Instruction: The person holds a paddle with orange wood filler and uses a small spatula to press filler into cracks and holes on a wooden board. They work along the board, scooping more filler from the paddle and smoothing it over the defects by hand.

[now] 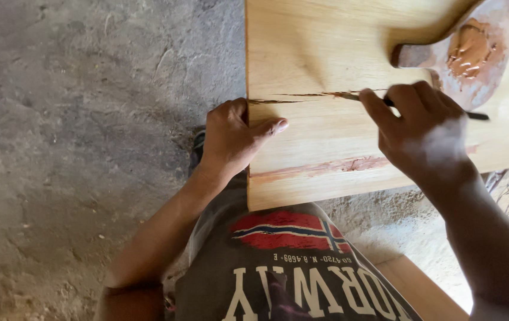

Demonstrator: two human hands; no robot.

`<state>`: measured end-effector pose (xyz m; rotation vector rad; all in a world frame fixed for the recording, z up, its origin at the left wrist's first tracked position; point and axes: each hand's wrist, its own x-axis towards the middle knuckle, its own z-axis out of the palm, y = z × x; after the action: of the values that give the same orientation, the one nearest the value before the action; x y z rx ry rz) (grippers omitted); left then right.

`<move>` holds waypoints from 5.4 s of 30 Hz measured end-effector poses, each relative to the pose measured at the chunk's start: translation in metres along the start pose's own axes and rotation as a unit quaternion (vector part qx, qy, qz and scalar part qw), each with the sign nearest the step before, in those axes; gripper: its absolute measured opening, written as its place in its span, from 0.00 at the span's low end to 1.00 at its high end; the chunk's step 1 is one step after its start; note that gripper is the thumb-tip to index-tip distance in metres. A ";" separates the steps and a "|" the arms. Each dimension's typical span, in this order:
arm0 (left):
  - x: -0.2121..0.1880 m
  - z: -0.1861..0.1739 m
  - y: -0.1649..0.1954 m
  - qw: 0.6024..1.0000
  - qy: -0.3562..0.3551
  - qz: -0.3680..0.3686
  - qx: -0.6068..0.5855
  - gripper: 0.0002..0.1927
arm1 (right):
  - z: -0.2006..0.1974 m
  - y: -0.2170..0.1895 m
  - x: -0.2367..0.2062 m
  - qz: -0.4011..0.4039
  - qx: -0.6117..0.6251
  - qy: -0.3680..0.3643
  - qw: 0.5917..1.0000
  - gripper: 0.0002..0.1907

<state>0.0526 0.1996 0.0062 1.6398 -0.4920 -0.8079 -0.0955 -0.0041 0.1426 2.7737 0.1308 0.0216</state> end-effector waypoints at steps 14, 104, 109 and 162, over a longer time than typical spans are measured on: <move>-0.001 0.004 -0.009 0.997 0.015 0.067 0.024 0.17 | 0.017 -0.017 -0.006 -0.086 -0.188 -0.014 0.978 0.07; -0.005 0.031 -0.021 0.994 -0.081 -0.054 -0.040 0.14 | 0.030 -0.169 -0.156 0.477 0.192 0.068 0.855 0.18; -0.004 0.035 -0.028 0.989 -0.069 -0.063 -0.113 0.15 | 0.028 -0.149 -0.166 0.463 0.260 0.070 0.845 0.13; -0.012 0.040 0.010 0.871 0.091 0.385 0.292 0.47 | 0.015 -0.085 -0.190 0.506 0.231 0.214 0.803 0.19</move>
<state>0.0161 0.1789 0.0162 1.8074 -1.2382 0.1204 -0.2912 0.0513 0.0986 2.8542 -1.4022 0.9969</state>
